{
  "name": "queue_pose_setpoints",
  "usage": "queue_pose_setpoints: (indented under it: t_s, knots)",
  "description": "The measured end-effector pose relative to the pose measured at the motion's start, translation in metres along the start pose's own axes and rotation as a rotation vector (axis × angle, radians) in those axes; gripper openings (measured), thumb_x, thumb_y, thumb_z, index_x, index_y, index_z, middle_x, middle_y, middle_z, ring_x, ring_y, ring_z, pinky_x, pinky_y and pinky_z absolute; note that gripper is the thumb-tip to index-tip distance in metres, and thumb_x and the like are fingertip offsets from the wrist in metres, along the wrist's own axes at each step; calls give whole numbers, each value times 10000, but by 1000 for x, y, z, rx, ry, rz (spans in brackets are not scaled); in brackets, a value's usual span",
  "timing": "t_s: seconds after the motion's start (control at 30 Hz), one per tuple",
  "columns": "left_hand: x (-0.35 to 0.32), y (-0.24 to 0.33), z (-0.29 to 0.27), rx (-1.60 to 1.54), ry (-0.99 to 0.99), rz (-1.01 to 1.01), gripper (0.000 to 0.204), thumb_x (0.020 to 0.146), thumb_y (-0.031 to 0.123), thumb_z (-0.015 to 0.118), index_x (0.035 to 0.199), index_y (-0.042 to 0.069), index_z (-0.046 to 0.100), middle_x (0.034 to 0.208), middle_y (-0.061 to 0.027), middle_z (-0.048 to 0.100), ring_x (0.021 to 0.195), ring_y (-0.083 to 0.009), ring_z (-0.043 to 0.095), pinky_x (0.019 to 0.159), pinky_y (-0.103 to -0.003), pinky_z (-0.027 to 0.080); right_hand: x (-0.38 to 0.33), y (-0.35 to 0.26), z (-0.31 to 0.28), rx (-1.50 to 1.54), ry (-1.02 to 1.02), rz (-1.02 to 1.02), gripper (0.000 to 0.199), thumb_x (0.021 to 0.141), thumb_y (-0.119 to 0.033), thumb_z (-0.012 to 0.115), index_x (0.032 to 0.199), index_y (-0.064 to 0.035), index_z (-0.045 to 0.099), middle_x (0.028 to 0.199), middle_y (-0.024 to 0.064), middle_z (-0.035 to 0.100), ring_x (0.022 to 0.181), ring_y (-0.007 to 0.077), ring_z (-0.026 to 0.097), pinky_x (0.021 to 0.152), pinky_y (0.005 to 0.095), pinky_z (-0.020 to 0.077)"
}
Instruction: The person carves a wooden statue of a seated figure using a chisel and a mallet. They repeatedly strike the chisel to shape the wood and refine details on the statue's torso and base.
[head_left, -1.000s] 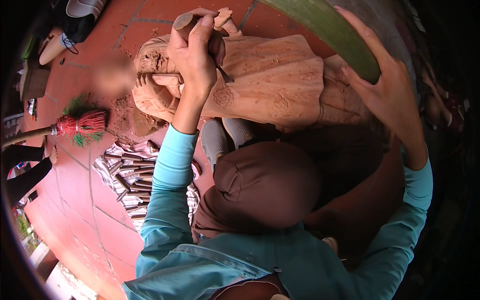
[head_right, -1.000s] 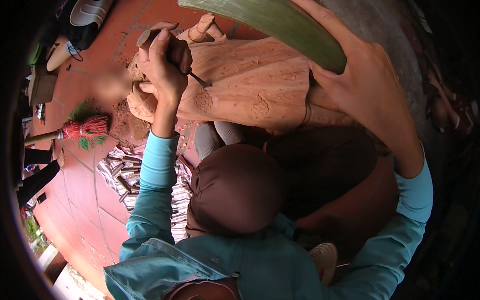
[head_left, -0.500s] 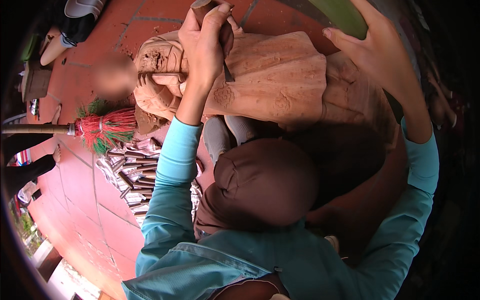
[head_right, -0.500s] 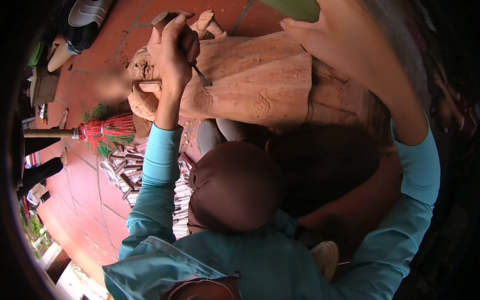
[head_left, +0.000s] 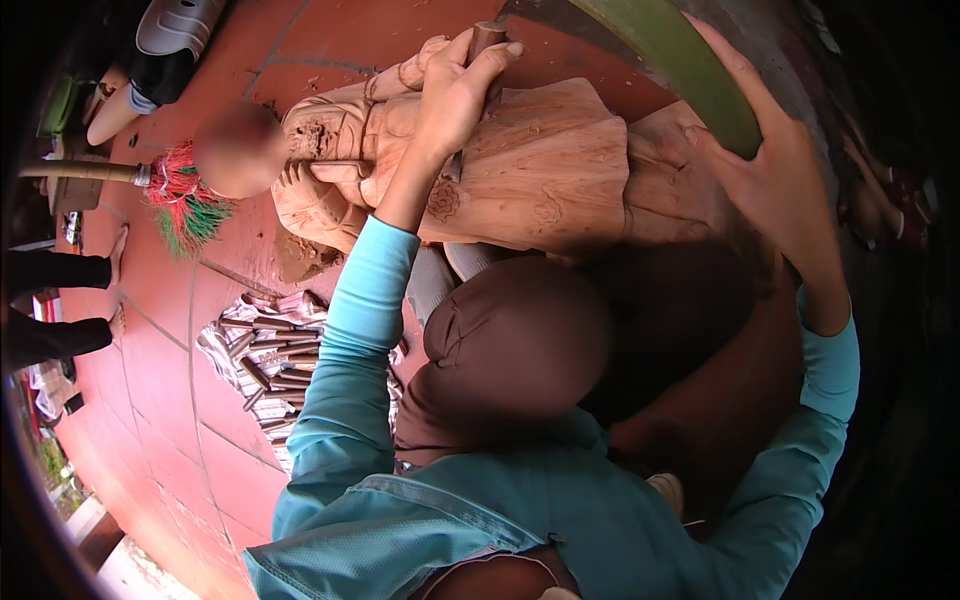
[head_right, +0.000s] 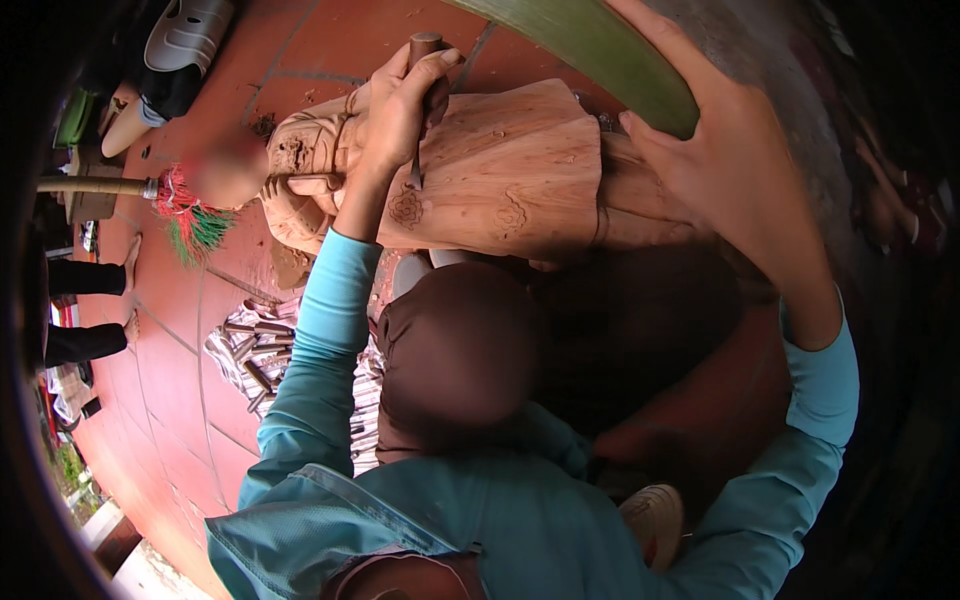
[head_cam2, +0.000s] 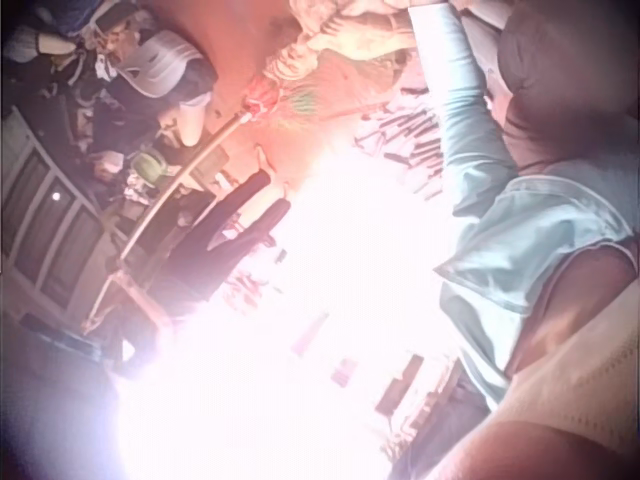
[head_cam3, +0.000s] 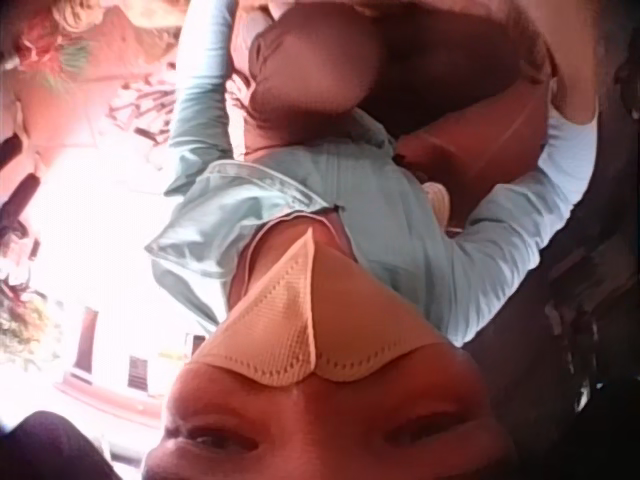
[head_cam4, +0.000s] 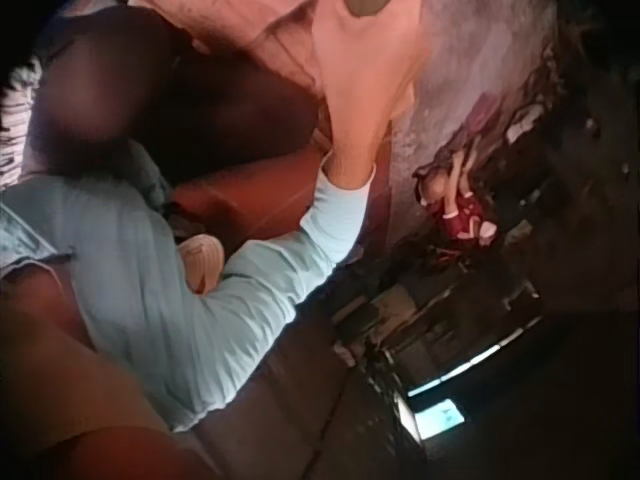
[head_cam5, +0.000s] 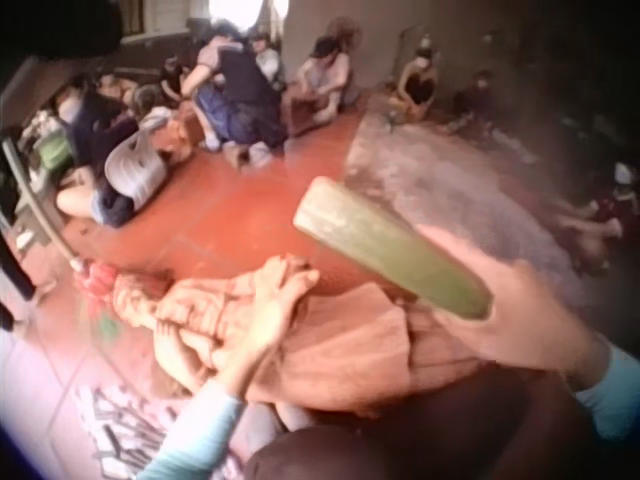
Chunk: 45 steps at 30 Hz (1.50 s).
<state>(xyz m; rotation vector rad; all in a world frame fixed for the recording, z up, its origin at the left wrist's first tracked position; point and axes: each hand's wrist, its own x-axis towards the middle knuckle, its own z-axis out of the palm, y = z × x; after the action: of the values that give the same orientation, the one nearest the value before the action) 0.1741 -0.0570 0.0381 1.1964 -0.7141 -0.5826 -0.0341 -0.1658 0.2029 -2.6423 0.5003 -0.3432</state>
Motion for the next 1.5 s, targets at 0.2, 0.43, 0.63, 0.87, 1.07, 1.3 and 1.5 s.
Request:
queue_pose_setpoints:
  t_s: [0.2, 0.43, 0.63, 0.87, 1.07, 1.3, 1.5]
  knots:
    - [-20, 34, -2, -347, 74, 56, 236, 951, 209, 521, 944, -20, 575, 539, -20, 362, 375, -113, 330, 369, -235, 290, -78, 60, -2, 39, 55, 182, 670, 826, 33, 612, 1448, -118, 413, 1365, 149, 551, 1263, 261, 535, 981, 326, 451]
    - [-29, 28, -18, -163, 252, 154, 238, 942, 200, 544, 936, -37, 562, 550, -34, 376, 408, -119, 347, 382, -258, 296, -142, 96, 9, 5, 95, 449, 688, 834, -6, 650, 1462, -114, 390, 1379, 166, 534, 1287, 247, 508, 1013, 333, 423]
    - [-25, 26, -15, -96, 280, 228, 235, 944, 201, 542, 942, -32, 563, 525, -37, 379, 390, -118, 331, 363, -257, 283, -159, 102, 25, -78, 268, 433, 642, 873, -52, 657, 1454, -105, 390, 1402, 178, 506, 1288, 277, 506, 1024, 360, 425]
    - [-24, 19, -18, -140, 307, 258, 216, 946, 193, 525, 947, -20, 558, 528, -22, 363, 389, -106, 317, 358, -249, 267, -168, 112, 34, -147, 366, 434, 630, 879, -50, 663, 1446, -90, 391, 1386, 188, 514, 1275, 298, 515, 1006, 385, 449]
    - [-9, 0, -33, -196, 302, 190, 211, 943, 189, 531, 947, -20, 557, 542, 0, 330, 397, -92, 305, 364, -241, 248, -176, 117, 40, -118, 423, 507, 643, 878, -73, 679, 1451, -93, 388, 1385, 182, 519, 1250, 294, 538, 985, 386, 465]
    - [4, 0, 2, 14, 93, -22, 149, 930, 181, 589, 927, 33, 571, 551, 20, 402, 420, -63, 363, 401, -217, 283, -174, 116, 39, -164, 419, 483, 645, 879, -89, 686, 1451, -94, 389, 1370, 180, 534, 1221, 290, 563, 967, 388, 478]
    - [4, 14, 7, -254, -274, -229, 236, 956, 253, 537, 918, 23, 575, 541, 23, 401, 394, -61, 382, 374, -213, 297, -178, 115, 40, -166, 420, 522, 633, 877, -107, 692, 1439, -86, 401, 1363, 187, 538, 1221, 294, 564, 957, 391, 481]
